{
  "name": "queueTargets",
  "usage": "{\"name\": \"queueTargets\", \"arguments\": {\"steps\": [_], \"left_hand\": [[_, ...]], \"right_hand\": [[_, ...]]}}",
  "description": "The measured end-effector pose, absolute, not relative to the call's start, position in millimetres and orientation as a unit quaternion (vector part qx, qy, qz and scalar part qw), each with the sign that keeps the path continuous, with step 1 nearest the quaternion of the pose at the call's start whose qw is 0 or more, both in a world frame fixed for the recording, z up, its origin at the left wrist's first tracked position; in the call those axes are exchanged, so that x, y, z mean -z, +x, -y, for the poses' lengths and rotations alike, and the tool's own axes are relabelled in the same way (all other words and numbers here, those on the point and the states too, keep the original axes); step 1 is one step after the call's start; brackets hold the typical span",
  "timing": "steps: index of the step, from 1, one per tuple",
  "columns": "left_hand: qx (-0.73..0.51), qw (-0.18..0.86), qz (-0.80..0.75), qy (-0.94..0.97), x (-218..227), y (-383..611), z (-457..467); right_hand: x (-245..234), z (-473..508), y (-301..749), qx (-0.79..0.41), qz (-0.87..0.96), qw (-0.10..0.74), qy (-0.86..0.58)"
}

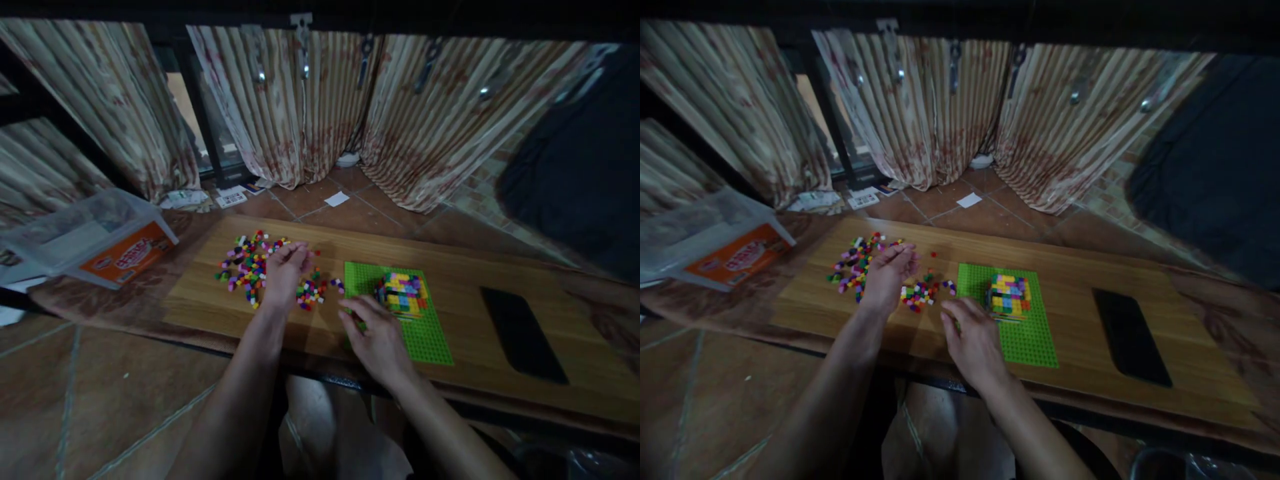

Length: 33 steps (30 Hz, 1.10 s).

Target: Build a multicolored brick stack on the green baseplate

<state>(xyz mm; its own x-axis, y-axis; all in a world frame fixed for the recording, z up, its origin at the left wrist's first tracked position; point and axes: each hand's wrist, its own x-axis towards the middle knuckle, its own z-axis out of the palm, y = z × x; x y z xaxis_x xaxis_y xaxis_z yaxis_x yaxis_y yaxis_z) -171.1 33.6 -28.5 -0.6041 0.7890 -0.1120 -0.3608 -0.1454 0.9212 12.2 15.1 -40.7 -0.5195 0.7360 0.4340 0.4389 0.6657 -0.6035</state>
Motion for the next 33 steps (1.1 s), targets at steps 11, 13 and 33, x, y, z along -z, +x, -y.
{"name": "queueTargets", "arguments": {"steps": [11,13,33], "left_hand": [[-0.727,0.396,-0.524,0.2,29,-195,-20],[-0.727,0.396,-0.523,0.2,29,-197,-18],[-0.62,0.497,-0.523,0.308,28,-157,-25]], "right_hand": [[65,-27,-23,-0.208,0.858,0.224,-0.412],[67,-28,-28,-0.198,0.859,0.219,-0.418],[24,-38,11,-0.246,0.77,0.458,-0.371]]}}
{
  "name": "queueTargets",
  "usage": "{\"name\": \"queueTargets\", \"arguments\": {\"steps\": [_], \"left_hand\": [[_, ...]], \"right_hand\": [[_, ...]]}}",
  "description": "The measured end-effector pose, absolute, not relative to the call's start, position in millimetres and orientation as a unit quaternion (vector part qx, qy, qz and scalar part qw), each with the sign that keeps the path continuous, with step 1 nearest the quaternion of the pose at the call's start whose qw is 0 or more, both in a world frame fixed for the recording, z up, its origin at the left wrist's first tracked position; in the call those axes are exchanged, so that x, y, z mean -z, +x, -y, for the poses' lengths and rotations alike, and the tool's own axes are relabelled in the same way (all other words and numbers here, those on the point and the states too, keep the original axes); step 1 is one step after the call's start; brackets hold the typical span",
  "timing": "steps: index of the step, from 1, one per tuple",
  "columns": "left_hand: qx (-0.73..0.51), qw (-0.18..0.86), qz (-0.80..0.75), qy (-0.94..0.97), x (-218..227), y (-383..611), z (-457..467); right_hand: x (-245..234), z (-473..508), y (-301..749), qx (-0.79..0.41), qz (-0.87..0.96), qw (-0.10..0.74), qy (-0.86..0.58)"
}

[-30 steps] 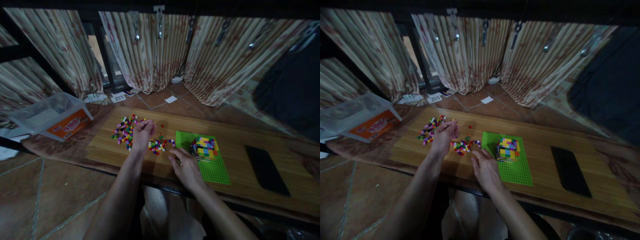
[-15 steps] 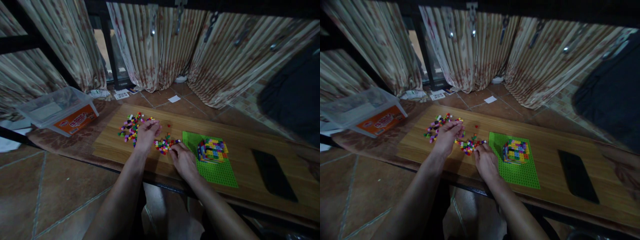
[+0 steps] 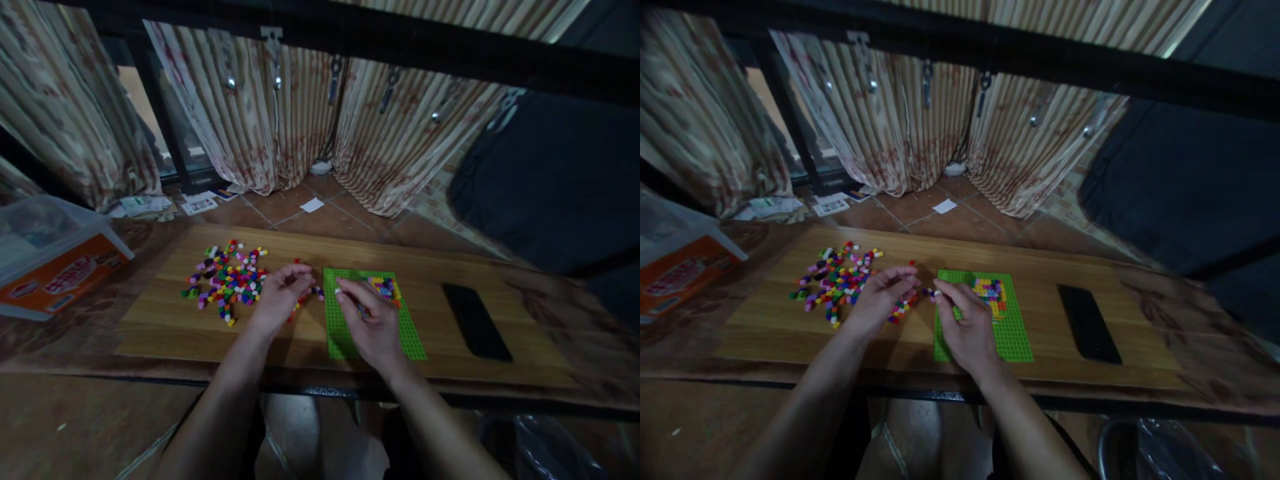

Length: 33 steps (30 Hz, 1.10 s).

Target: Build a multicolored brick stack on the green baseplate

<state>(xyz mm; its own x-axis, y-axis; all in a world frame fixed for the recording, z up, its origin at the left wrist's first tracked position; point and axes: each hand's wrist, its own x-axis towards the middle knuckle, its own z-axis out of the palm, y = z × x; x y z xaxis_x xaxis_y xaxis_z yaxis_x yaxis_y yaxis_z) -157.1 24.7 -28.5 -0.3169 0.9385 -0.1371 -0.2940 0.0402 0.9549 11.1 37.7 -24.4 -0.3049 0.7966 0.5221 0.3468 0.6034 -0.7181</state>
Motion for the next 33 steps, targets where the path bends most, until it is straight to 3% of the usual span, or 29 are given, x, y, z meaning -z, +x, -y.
{"name": "queueTargets", "arguments": {"steps": [6,12,22,33], "left_hand": [[-0.608,0.495,-0.538,0.308,31,-148,-31],[-0.6,0.49,-0.548,0.316,31,-142,-34],[-0.6,0.486,-0.554,0.312,32,-141,-36],[-0.602,0.482,-0.556,0.311,31,-142,-37]], "right_hand": [[13,-63,69,-0.181,0.711,0.49,-0.47],[13,-73,103,-0.157,0.75,0.416,-0.49],[26,-76,105,-0.167,0.775,0.379,-0.477],[30,-71,97,-0.217,0.723,0.414,-0.508]]}}
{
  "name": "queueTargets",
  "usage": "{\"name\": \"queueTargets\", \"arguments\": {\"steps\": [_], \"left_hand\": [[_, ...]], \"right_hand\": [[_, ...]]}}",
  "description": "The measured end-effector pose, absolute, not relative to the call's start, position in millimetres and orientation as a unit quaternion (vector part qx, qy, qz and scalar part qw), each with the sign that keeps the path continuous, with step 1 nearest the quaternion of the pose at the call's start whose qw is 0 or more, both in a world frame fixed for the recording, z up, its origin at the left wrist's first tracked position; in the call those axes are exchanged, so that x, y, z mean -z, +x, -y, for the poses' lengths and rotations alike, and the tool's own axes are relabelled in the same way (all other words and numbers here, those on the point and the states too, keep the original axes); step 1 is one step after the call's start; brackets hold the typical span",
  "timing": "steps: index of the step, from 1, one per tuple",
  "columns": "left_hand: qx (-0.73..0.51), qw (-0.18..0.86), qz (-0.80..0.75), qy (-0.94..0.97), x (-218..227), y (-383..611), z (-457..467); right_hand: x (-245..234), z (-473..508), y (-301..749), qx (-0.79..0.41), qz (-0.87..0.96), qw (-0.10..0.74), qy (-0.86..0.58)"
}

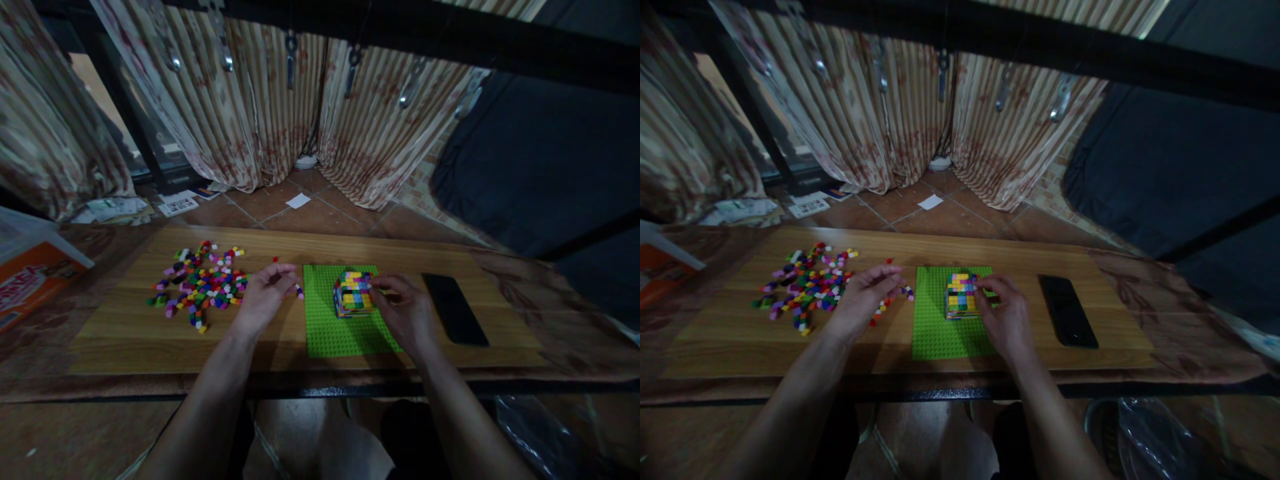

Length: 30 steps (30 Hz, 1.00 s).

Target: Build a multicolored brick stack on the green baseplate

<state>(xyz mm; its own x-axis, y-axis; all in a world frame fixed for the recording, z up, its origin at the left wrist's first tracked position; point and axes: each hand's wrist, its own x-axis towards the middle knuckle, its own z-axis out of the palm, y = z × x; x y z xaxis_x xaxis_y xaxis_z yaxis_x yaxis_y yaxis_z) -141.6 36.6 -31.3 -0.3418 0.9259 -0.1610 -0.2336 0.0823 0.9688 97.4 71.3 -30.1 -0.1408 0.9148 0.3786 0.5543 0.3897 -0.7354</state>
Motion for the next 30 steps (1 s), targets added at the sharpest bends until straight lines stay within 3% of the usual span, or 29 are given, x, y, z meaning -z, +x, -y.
{"name": "queueTargets", "arguments": {"steps": [30], "left_hand": [[-0.593,0.486,-0.558,0.318,30,-141,-35]], "right_hand": [[38,-80,87,-0.332,0.584,0.464,-0.578]]}}
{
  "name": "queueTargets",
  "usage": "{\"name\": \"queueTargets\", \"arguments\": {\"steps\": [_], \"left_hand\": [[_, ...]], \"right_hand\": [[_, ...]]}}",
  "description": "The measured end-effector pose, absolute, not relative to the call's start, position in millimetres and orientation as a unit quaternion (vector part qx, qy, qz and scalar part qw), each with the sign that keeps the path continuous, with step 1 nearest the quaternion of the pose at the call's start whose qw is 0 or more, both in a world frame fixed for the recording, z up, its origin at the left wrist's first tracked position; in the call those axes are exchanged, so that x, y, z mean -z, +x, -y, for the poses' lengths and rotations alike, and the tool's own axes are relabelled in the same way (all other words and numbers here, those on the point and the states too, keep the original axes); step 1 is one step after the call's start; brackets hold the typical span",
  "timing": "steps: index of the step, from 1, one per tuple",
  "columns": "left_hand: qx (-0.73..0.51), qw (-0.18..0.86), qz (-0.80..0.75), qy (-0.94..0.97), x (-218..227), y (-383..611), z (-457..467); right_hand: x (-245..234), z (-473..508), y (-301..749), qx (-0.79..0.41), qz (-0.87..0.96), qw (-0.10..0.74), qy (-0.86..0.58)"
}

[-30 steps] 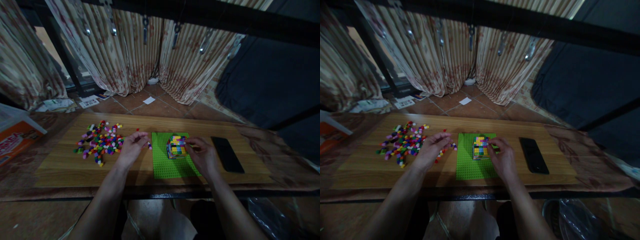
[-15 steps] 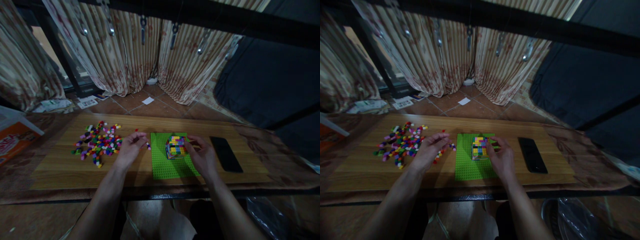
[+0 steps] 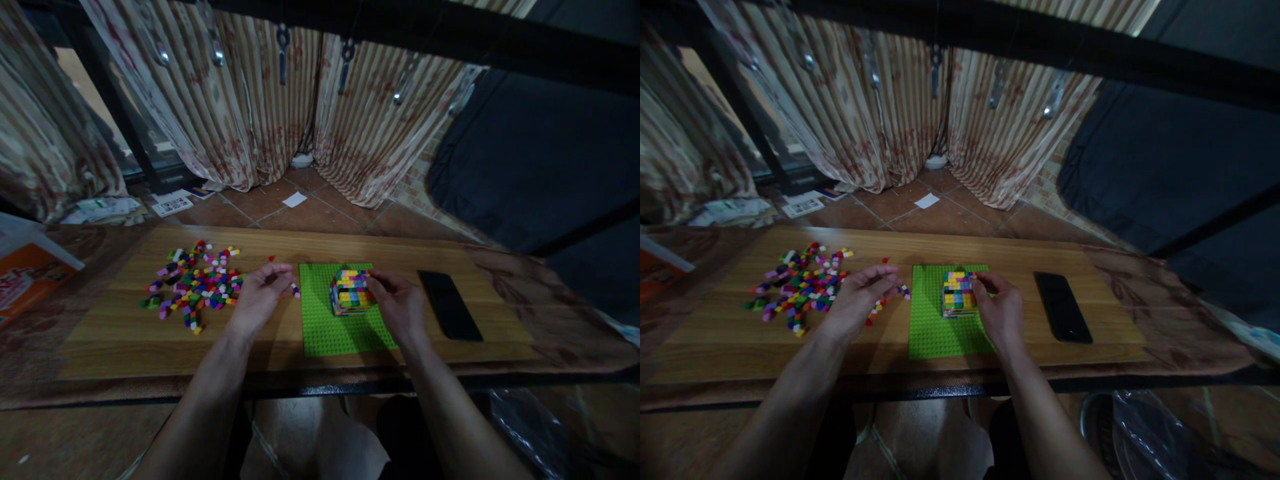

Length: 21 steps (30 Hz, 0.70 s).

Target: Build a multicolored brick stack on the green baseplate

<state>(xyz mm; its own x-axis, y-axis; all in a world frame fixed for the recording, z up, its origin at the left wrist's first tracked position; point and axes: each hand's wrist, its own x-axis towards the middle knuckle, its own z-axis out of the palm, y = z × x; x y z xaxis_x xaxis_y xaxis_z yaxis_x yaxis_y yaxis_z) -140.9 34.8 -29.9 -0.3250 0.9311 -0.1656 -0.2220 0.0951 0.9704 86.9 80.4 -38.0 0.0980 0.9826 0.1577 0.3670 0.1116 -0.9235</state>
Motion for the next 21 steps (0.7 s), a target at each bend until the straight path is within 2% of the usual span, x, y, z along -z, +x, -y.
{"name": "queueTargets", "arguments": {"steps": [11,16,18,21], "left_hand": [[-0.584,0.493,-0.558,0.323,31.0,-140.8,-35.4],[-0.583,0.487,-0.567,0.319,32.2,-142.2,-35.5],[-0.587,0.487,-0.566,0.314,32.5,-143.3,-35.1],[-0.594,0.491,-0.562,0.3,32.5,-145.4,-34.7]], "right_hand": [[39.8,-79.2,81.3,-0.307,0.571,0.471,-0.598],[44.5,-81.6,83.3,-0.337,0.554,0.484,-0.587],[44.4,-82.9,86.3,-0.337,0.55,0.499,-0.579],[38.4,-83.2,89.6,-0.268,0.53,0.555,-0.582]]}}
